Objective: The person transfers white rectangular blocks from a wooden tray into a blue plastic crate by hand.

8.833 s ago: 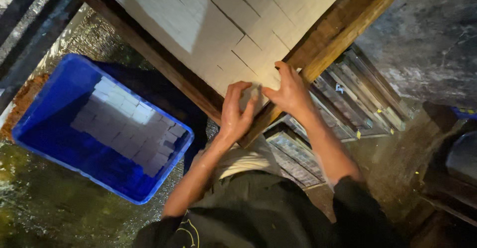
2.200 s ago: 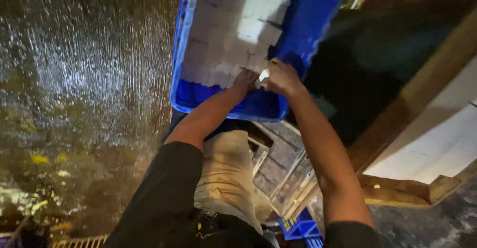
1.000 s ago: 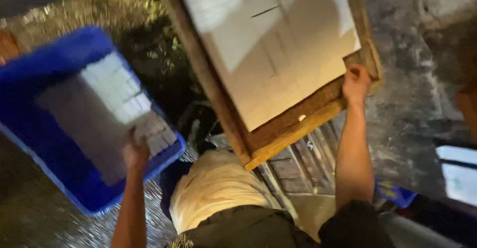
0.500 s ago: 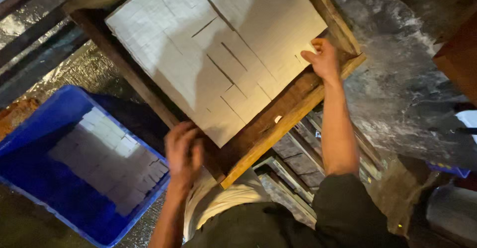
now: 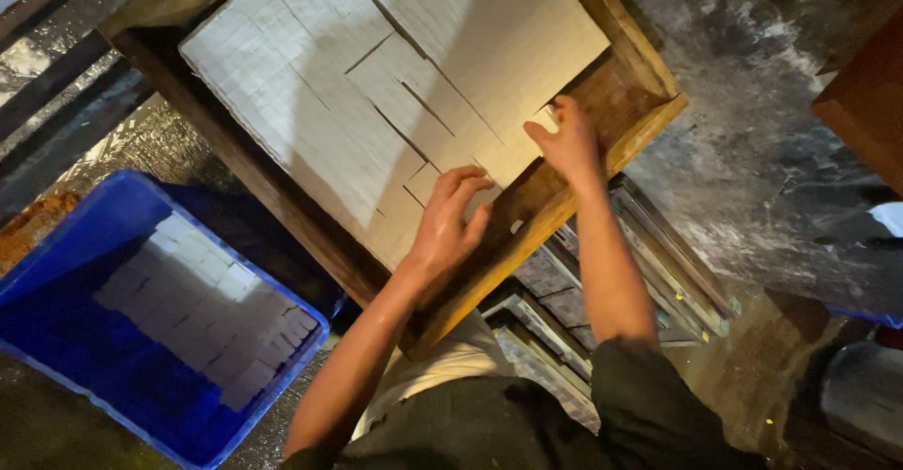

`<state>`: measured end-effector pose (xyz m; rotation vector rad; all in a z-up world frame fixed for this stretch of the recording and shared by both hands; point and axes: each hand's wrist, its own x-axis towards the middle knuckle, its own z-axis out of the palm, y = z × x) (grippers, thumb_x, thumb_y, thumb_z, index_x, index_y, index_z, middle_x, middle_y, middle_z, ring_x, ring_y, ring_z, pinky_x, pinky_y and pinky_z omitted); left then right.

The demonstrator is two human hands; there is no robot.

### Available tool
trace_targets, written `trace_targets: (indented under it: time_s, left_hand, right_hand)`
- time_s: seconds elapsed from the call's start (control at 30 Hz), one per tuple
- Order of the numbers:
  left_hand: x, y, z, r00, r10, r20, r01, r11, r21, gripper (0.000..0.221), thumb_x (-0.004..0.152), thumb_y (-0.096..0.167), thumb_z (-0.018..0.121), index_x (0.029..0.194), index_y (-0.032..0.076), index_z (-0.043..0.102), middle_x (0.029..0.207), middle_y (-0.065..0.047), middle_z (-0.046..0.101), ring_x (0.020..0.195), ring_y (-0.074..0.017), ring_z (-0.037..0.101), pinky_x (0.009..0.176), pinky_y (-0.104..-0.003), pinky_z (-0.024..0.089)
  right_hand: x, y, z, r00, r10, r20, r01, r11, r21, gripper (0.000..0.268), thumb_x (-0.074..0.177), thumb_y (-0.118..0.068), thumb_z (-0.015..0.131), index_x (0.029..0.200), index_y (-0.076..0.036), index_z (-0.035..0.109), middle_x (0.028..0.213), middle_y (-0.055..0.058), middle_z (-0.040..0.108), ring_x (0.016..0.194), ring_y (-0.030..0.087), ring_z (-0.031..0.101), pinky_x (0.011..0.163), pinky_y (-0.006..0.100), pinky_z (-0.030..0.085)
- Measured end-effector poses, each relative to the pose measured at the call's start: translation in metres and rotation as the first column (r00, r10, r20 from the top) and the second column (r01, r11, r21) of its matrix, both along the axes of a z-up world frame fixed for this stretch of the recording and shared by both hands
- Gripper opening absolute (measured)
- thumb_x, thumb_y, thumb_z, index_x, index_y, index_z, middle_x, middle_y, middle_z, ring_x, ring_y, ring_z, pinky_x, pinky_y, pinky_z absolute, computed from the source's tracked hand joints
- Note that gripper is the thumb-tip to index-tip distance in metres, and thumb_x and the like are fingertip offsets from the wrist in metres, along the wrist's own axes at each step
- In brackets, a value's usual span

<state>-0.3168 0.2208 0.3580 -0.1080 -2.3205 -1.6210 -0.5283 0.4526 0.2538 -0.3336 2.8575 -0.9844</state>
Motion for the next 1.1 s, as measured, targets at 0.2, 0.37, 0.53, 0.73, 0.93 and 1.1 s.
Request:
trace_targets:
  time_s: [0.2, 0.37, 0.53, 0.73, 0.93, 1.1]
  left_hand:
    - [-0.042, 0.034, -0.010, 0.979, 0.071, 0.191, -0.107, 0.977, 0.186, 0.039, 0.094, 0.018, 0.069, 0.130, 0.006, 0.060, 0.131, -0.015, 0.062, 0.124, -0.0311, 0.061, 0.105, -0.041, 0.050]
    - [-0.075, 0.056, -0.015, 0.897, 0.050, 0.440, -0.359, 0.664, 0.656, 0.057, 0.094, 0.030, 0.066, 0.143, 0.010, 0.045, 0.141, -0.007, 0.049, 0.126, -0.0263, 0.050, 0.101, -0.045, 0.046]
    - [-0.079, 0.039, -0.039, 0.895, -0.323, 0.309, -0.343, -0.052, 0.938, 0.045, 0.103, 0.038, 0.060, 0.136, 0.008, 0.052, 0.129, -0.012, 0.060, 0.123, -0.0307, 0.058, 0.108, -0.054, 0.051]
    - [-0.037, 0.004, -0.032, 0.966, -0.256, 0.039, -0.059, -0.071, 0.996, 0.054, 0.091, 0.017, 0.059, 0.143, 0.008, 0.053, 0.136, -0.012, 0.062, 0.131, -0.0313, 0.057, 0.116, -0.050, 0.046]
    - [0.007, -0.027, 0.006, 0.978, -0.198, 0.059, -0.076, -0.082, 0.994, 0.057, 0.085, 0.016, 0.063, 0.141, 0.016, 0.051, 0.136, -0.006, 0.060, 0.130, -0.0266, 0.057, 0.117, -0.049, 0.042]
    - [0.022, -0.043, 0.012, 0.990, -0.128, -0.065, 0.018, -0.339, 0.941, 0.046, 0.083, 0.025, 0.069, 0.126, 0.010, 0.060, 0.132, -0.013, 0.063, 0.124, -0.0335, 0.059, 0.114, -0.053, 0.042]
  right_hand:
    - [-0.015, 0.009, 0.030, 0.945, -0.010, 0.327, 0.166, 0.877, -0.452, 0.062, 0.080, -0.019, 0.087, 0.132, 0.003, 0.061, 0.115, 0.013, 0.071, 0.100, 0.018, 0.067, 0.087, 0.032, 0.055]
    - [-0.002, 0.008, 0.024, 0.933, 0.123, 0.339, 0.086, 0.838, -0.539, 0.042, 0.098, -0.018, 0.074, 0.134, 0.002, 0.064, 0.112, 0.010, 0.072, 0.101, 0.018, 0.066, 0.090, 0.032, 0.053]
    - [0.036, -0.025, 0.000, 0.623, 0.607, -0.494, -0.141, 0.708, 0.692, 0.056, 0.078, -0.007, 0.072, 0.133, -0.008, 0.061, 0.112, 0.021, 0.071, 0.110, 0.041, 0.069, 0.095, 0.043, 0.054]
    - [0.052, -0.050, -0.032, 0.963, -0.262, 0.061, 0.249, 0.954, 0.165, 0.044, 0.092, -0.026, 0.072, 0.126, 0.001, 0.062, 0.117, 0.031, 0.066, 0.109, 0.048, 0.063, 0.090, 0.051, 0.052]
    - [0.008, -0.014, 0.008, 0.947, 0.044, 0.320, -0.007, 0.993, -0.118, 0.064, 0.080, -0.026, 0.089, 0.128, 0.004, 0.060, 0.123, 0.022, 0.066, 0.111, 0.031, 0.065, 0.091, 0.042, 0.052]
    - [0.015, -0.010, 0.025, 0.851, 0.180, 0.494, 0.022, 0.927, -0.375, 0.061, 0.076, -0.028, 0.086, 0.126, 0.002, 0.068, 0.115, 0.019, 0.072, 0.102, 0.023, 0.067, 0.087, 0.036, 0.054]
